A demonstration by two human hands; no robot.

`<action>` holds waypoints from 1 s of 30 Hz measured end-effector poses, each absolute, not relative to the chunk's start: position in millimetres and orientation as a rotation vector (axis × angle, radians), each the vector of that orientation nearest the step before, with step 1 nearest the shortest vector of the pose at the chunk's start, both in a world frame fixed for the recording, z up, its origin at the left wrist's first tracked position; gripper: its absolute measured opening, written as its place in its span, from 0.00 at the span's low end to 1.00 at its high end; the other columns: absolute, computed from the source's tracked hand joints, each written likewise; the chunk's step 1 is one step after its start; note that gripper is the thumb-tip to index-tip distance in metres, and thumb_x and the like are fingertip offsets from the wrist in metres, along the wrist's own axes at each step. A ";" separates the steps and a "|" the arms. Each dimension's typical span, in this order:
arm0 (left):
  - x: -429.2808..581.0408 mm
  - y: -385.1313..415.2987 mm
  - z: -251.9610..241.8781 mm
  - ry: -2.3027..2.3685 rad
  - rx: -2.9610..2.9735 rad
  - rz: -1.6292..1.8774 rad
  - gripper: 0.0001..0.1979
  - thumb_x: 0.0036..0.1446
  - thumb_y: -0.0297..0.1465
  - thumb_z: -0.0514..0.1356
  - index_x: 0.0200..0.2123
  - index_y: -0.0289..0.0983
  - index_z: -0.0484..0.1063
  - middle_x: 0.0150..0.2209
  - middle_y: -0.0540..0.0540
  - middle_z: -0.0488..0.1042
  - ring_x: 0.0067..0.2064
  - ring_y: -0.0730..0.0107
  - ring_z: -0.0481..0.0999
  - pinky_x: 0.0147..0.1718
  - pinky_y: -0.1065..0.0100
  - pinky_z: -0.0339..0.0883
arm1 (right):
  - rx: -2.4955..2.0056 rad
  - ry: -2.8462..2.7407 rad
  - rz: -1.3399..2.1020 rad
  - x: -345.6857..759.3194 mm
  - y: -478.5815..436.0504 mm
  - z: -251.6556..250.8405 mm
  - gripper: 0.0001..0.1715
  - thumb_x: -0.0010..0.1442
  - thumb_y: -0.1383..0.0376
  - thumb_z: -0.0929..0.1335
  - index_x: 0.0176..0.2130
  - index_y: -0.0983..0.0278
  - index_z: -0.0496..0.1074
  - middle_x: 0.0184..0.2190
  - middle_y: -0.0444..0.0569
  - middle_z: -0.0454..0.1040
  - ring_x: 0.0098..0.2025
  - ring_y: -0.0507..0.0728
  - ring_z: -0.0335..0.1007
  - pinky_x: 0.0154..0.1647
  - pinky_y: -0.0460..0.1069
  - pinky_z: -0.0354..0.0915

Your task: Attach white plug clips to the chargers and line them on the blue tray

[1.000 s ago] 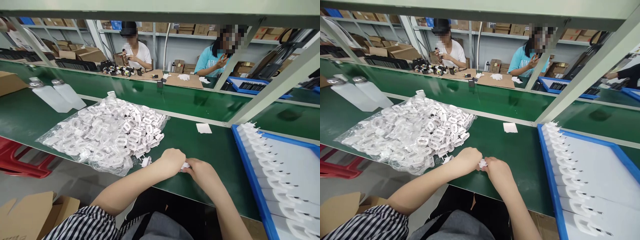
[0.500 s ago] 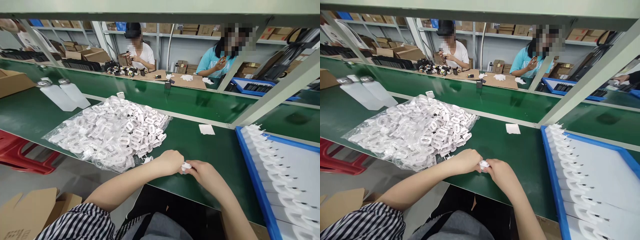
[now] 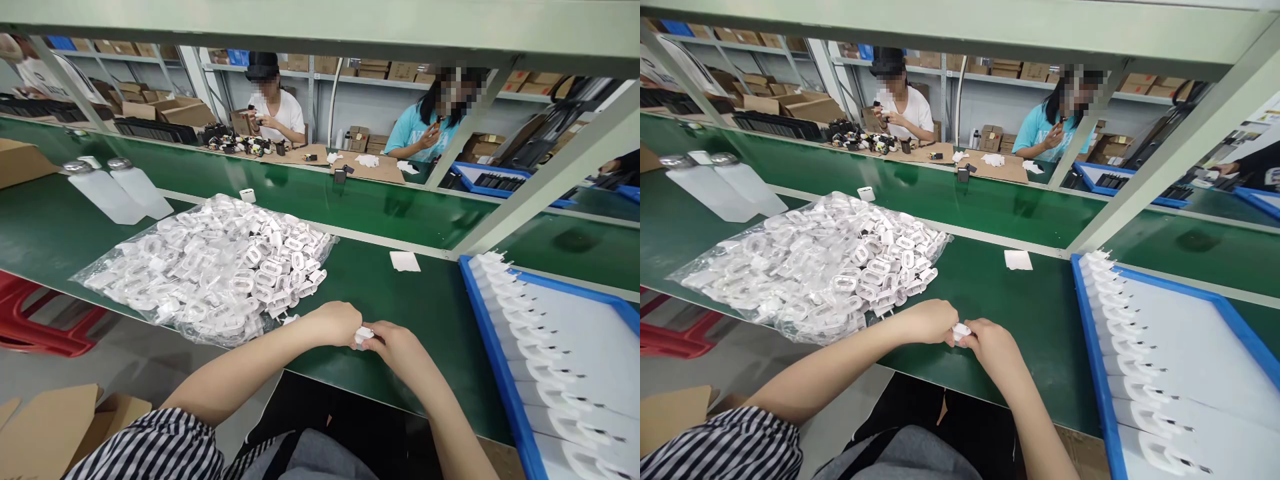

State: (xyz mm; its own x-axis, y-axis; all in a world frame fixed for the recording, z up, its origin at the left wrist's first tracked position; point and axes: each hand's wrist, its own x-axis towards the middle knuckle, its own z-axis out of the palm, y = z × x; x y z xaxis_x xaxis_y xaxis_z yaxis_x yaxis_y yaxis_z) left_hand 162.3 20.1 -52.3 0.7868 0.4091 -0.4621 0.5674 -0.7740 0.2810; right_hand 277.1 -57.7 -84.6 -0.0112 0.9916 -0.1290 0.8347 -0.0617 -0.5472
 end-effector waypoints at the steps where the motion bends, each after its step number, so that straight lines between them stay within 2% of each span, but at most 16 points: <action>1: 161.7 20.3 -53.3 0.771 2.560 -0.516 0.06 0.43 0.30 0.57 0.20 0.33 0.68 0.18 0.47 0.66 0.23 0.64 0.69 0.18 0.72 0.54 | -1.941 -1.885 0.733 277.9 -57.4 -86.1 0.09 0.48 0.68 0.62 0.29 0.61 0.71 0.29 0.47 0.70 0.29 0.55 0.65 0.27 0.47 0.59; 5: 152.1 21.1 -62.2 0.774 2.459 -0.367 0.07 0.40 0.32 0.59 0.25 0.35 0.70 0.21 0.48 0.68 0.26 0.65 0.69 0.20 0.73 0.54 | -1.809 -1.709 0.876 283.3 -58.5 -96.3 0.06 0.45 0.66 0.65 0.28 0.61 0.71 0.27 0.44 0.69 0.27 0.54 0.64 0.27 0.46 0.59; 9: 136.1 17.6 -71.9 0.834 2.323 -0.065 0.21 0.39 0.33 0.61 0.40 0.37 0.65 0.25 0.50 0.70 0.30 0.68 0.69 0.22 0.75 0.56 | -1.739 -1.532 0.928 285.1 -64.8 -104.2 0.15 0.43 0.66 0.66 0.35 0.62 0.68 0.27 0.44 0.69 0.26 0.53 0.65 0.28 0.46 0.60; 11: 133.5 13.4 -69.7 0.871 2.331 -0.080 0.17 0.41 0.32 0.60 0.38 0.37 0.66 0.27 0.49 0.71 0.30 0.67 0.70 0.22 0.74 0.56 | -1.741 -1.592 0.897 283.3 -67.4 -102.8 0.14 0.44 0.66 0.65 0.35 0.61 0.67 0.26 0.43 0.70 0.26 0.53 0.65 0.28 0.46 0.59; 15: 148.5 6.2 -54.4 0.972 2.432 -0.357 0.07 0.42 0.28 0.59 0.29 0.33 0.69 0.26 0.44 0.71 0.28 0.63 0.70 0.22 0.72 0.57 | -1.881 -1.810 0.732 276.3 -65.0 -88.9 0.04 0.45 0.68 0.65 0.27 0.61 0.68 0.24 0.43 0.69 0.25 0.53 0.64 0.24 0.45 0.56; 20: 173.6 6.8 -44.3 1.015 2.441 -0.641 0.06 0.38 0.19 0.57 0.24 0.31 0.69 0.22 0.43 0.70 0.25 0.64 0.70 0.22 0.71 0.59 | -2.098 -1.972 0.646 272.9 -55.4 -72.0 0.06 0.43 0.73 0.65 0.21 0.63 0.67 0.19 0.43 0.67 0.22 0.53 0.62 0.19 0.44 0.50; 23: 167.4 9.8 -47.9 0.971 2.482 -0.612 0.05 0.41 0.22 0.57 0.26 0.32 0.70 0.24 0.43 0.70 0.27 0.63 0.70 0.24 0.70 0.59 | -1.975 -1.945 0.735 276.7 -56.5 -78.7 0.05 0.45 0.71 0.65 0.25 0.62 0.68 0.21 0.42 0.68 0.23 0.52 0.62 0.21 0.44 0.53; 26: 147.8 9.0 -61.7 0.761 2.539 -0.327 0.07 0.44 0.29 0.56 0.28 0.34 0.70 0.25 0.45 0.70 0.29 0.64 0.70 0.24 0.72 0.58 | -1.708 -1.784 0.916 278.2 -67.3 -98.5 0.18 0.44 0.69 0.67 0.38 0.60 0.64 0.28 0.41 0.68 0.25 0.51 0.63 0.26 0.44 0.57; 28: 135.0 5.3 -76.2 0.582 2.420 -0.165 0.10 0.46 0.31 0.54 0.33 0.37 0.69 0.24 0.50 0.69 0.28 0.69 0.69 0.25 0.74 0.58 | -1.621 -1.634 0.963 278.7 -81.1 -110.9 0.20 0.44 0.69 0.67 0.39 0.61 0.63 0.29 0.42 0.68 0.26 0.50 0.63 0.27 0.44 0.59; 30: 125.1 0.5 -91.1 0.527 2.246 -0.095 0.18 0.45 0.32 0.55 0.43 0.39 0.63 0.27 0.52 0.69 0.28 0.73 0.68 0.26 0.75 0.60 | -1.620 -1.490 0.898 282.7 -102.8 -115.8 0.15 0.44 0.69 0.66 0.36 0.61 0.64 0.31 0.43 0.67 0.29 0.51 0.63 0.28 0.44 0.60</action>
State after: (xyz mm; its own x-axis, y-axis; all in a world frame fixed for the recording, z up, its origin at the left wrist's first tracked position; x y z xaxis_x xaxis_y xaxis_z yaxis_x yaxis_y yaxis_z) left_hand 125.1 0.5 -91.1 0.9101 0.3407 -0.2359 0.4017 -0.5860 0.7037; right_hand 282.7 -102.8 -115.8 0.0775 0.9969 -0.0096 0.4740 -0.0453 -0.8794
